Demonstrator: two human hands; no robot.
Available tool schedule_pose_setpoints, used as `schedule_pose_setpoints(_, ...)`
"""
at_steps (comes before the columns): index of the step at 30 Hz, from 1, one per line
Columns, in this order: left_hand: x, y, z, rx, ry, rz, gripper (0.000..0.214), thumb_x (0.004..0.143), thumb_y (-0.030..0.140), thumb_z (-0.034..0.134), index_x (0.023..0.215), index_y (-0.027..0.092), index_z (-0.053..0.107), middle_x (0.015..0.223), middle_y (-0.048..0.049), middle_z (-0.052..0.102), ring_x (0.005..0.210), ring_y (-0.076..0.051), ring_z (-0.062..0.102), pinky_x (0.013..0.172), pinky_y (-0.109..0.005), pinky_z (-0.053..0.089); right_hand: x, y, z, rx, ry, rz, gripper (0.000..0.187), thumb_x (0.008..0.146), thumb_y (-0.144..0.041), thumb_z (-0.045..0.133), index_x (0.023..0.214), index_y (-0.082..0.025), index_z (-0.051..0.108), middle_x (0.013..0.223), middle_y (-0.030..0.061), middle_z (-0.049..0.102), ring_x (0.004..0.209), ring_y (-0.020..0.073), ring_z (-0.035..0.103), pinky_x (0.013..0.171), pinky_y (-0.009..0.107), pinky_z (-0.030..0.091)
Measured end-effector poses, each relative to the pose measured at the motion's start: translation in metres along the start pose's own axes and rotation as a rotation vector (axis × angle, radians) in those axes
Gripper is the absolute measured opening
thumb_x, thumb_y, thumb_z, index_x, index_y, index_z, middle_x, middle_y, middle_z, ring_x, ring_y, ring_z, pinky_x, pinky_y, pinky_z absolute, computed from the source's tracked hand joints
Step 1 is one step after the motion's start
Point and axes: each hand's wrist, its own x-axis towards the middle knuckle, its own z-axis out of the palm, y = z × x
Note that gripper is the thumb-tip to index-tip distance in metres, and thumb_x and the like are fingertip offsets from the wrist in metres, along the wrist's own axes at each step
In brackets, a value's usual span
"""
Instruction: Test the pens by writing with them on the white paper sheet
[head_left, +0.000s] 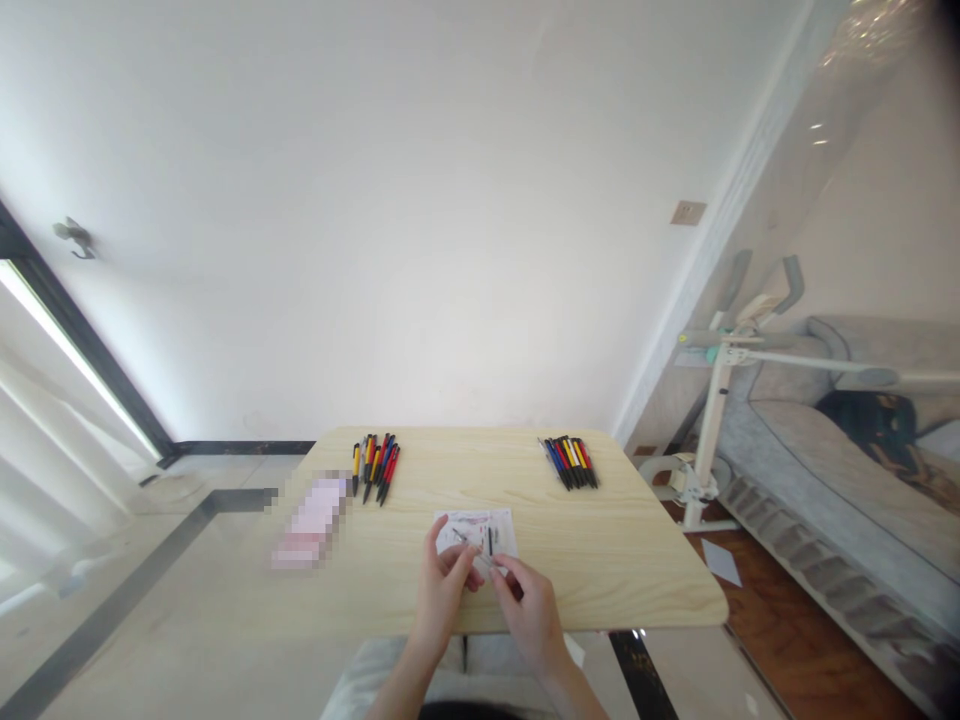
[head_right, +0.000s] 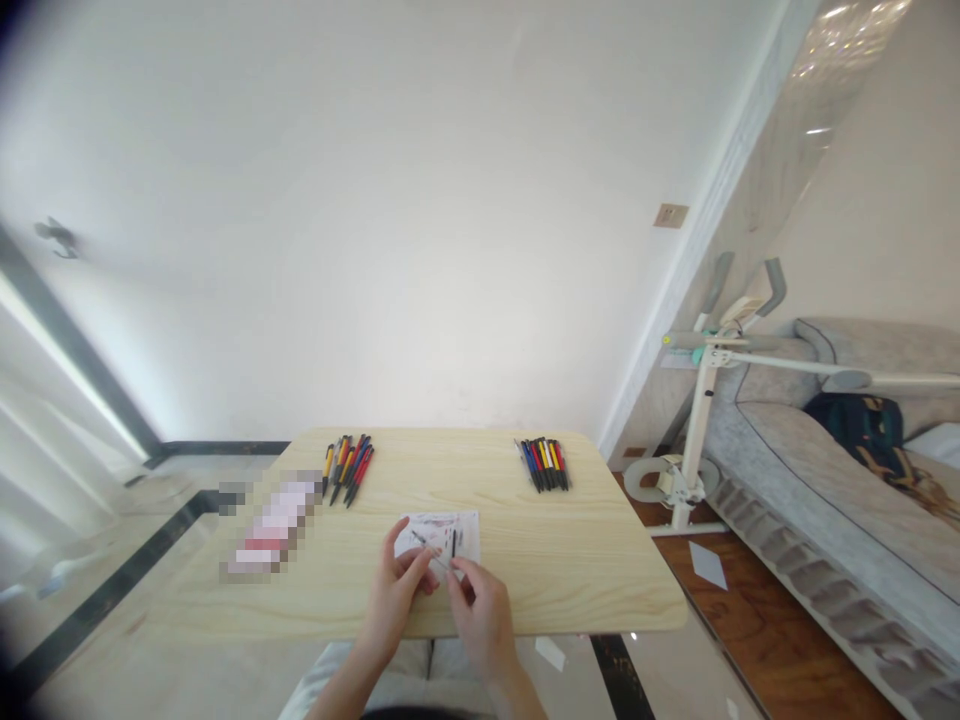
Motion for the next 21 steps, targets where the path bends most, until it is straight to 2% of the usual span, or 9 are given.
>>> schedule_pose_setpoints(5,0.0004,-0.0013,0.0000,0.009,0.008,0.009,0.068,0.068,0.035,0.066,0.122,0.019,0.028,0.055,0.0072,0.059,0.039,-0.008,0.049,0.041,-0.020,0.041,0.0003,-0.0004,-0.0001,0.005,-0.004,0.000,0.026,0.081,-0.034,0.049,0.091,-0.017,0.066,0.071,0.0052,0.068,0.057,0.0162,0.059,0.057,0.024,0.046)
schedule_pose_setpoints(11,0.0030,-0.0033,-0.0031,0.021,0.041,0.012,0.057,0.067,0.036,0.066,0.112,0.021,0.034,0.060,0.0048,0.062,0.040,-0.008,0.049,0.041,-0.019,0.039,0.0016,-0.0019,-0.0006,-0.008,-0.034,0.028,0.026,0.080,-0.035,0.052,0.093,-0.016,0.065,0.062,0.0023,0.065,0.055,0.0156,0.058,0.056,0.023,0.044)
schedule_pose_setpoints(17,0.0029,0.0001,-0.0024,0.015,0.084,0.008,0.059,0.066,0.038,0.066,0.113,0.022,0.034,0.064,0.0040,0.063,0.039,-0.007,0.048,0.041,-0.019,0.038,0.0014,-0.0032,-0.0016,-0.032,-0.046,0.009,0.024,0.081,-0.035,0.049,0.076,-0.017,0.064,0.059,0.0013,0.062,0.052,0.0136,0.055,0.054,0.022,0.041)
schedule_pose_setpoints(21,0.0017,0.0023,-0.0007,0.013,0.086,0.001,0.060,0.065,0.039,0.067,0.113,0.022,0.034,0.062,0.0048,0.062,0.039,-0.007,0.049,0.041,-0.019,0.038,-0.0002,-0.0073,-0.0041,-0.026,-0.048,-0.014,0.020,0.081,-0.031,0.048,0.073,-0.017,0.060,0.057,0.0004,0.060,0.051,0.0129,0.053,0.052,0.021,0.039)
